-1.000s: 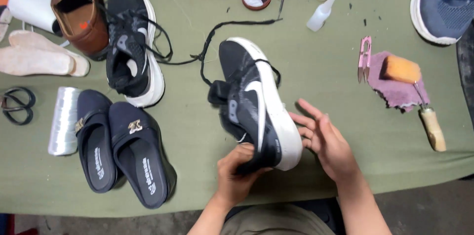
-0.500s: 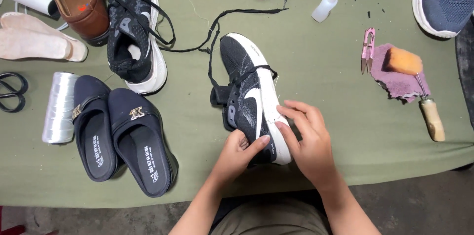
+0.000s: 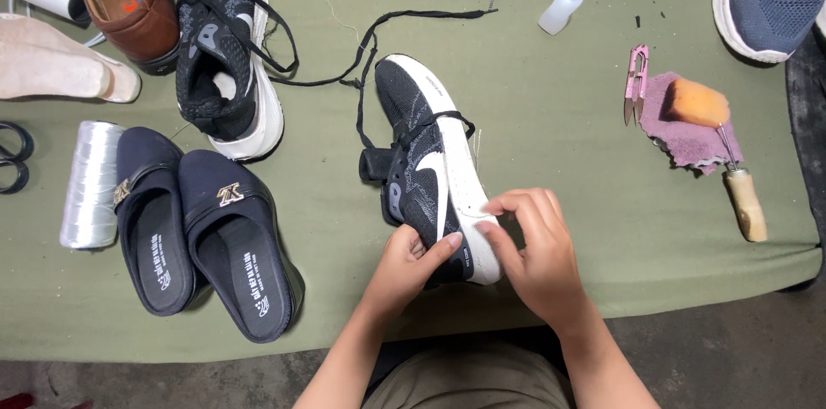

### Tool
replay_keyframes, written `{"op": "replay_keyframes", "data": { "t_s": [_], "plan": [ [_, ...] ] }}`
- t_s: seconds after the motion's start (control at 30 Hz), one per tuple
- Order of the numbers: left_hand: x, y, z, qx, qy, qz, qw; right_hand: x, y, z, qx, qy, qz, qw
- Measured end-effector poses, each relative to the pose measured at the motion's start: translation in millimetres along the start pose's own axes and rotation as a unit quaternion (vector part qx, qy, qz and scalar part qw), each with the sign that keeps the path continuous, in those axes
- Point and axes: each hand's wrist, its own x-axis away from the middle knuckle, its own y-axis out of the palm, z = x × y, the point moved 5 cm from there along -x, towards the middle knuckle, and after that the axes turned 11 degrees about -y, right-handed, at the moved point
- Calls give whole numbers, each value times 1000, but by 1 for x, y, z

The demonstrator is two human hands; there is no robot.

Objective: Hand-sewing the upper of a black sneaker to its white sole using a needle, thread, and a wooden-handled tool for assistance.

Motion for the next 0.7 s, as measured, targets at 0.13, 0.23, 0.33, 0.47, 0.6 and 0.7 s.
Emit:
{"op": "replay_keyframes", "data": {
  "t_s": [0.13, 0.23, 0.33, 0.47, 0.6, 0.7],
  "plan": [
    [19, 16, 43, 27, 36, -15, 999, -3, 5, -1, 14, -5, -5, 1000],
    [24, 6, 33, -220, 87, 73, 969, -7, 0, -8, 0, 15, -31, 999],
    [39, 21, 56, -256, 139, -16, 956, -1, -3, -3, -54, 46, -16, 997],
    [32, 26, 57, -188, 84, -105, 973, 17, -8, 23, -66, 189, 10, 980],
    [11, 49, 53, -167, 97, -125, 973, 31, -14, 48, -64, 303, -4, 951],
    [7, 82, 45, -313, 254, -38, 914, 35, -19, 61, -57, 320, -38, 945]
  ]
}}
